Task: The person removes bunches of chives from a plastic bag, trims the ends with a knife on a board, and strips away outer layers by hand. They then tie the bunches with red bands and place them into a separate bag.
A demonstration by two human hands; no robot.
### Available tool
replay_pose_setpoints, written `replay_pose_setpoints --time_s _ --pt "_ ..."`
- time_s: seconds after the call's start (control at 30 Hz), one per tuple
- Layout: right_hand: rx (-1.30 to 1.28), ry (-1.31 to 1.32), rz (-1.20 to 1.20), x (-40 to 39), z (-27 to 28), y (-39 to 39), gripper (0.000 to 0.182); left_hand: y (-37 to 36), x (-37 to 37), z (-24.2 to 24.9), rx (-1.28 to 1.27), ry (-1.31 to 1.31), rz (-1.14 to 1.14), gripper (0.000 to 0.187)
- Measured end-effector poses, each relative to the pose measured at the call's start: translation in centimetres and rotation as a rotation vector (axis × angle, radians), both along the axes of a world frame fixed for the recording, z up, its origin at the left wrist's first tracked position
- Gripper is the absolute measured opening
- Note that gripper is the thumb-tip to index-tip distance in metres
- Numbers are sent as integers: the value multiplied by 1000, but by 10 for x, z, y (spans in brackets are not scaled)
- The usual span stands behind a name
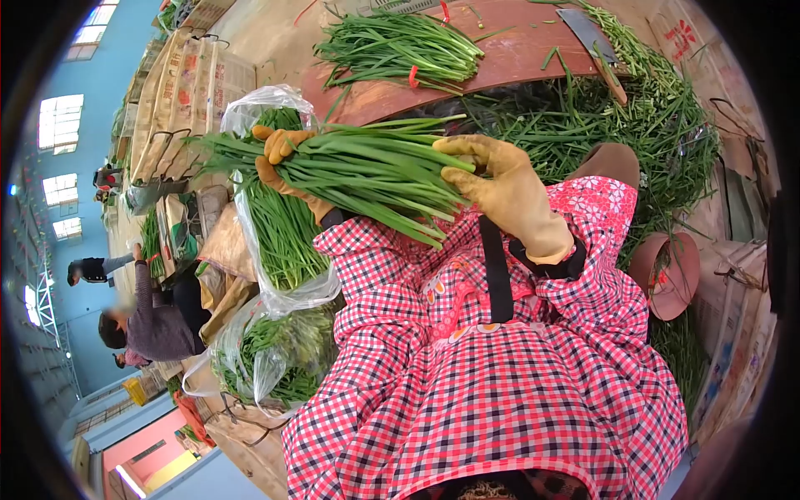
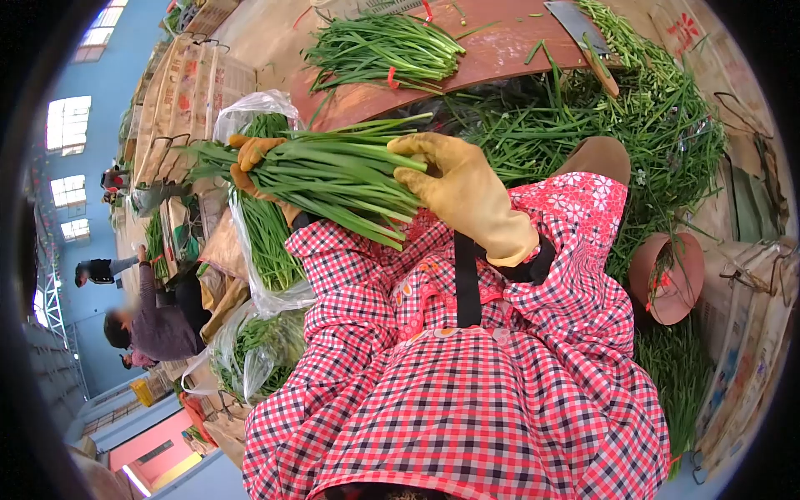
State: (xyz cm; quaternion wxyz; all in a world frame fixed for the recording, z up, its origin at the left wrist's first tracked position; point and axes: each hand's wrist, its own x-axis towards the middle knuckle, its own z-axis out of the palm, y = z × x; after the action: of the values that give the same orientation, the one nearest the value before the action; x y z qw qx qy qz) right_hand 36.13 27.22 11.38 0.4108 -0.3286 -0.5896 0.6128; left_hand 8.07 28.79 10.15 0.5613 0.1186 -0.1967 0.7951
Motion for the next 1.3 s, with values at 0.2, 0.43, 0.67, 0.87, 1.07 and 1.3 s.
replay_pose_setpoints --time_s 0.2,0.43,0.67,0.87,1.07,1.3 --pt "-117 42 -28 35 0 14 30 2 -29 -13 -208 20 -150 31" --pt "386 -1508 186 73 -33 38 36 -8 -28 -8 -382 194 79 27" --pt "1022 -367 -259 17 18 6 50 -9 -40 -17 -556 485 324 24" --pt "1139 -330 -230 15 10 21 49 -25 -45 -16 -704 483 369 22" --pt "1059 -190 50 17 42 11 51 -32 -40 -15 -716 432 380 18" --pt "1137 -298 80 -21 4 23 50 -25 -29 -13 -777 446 366 13"
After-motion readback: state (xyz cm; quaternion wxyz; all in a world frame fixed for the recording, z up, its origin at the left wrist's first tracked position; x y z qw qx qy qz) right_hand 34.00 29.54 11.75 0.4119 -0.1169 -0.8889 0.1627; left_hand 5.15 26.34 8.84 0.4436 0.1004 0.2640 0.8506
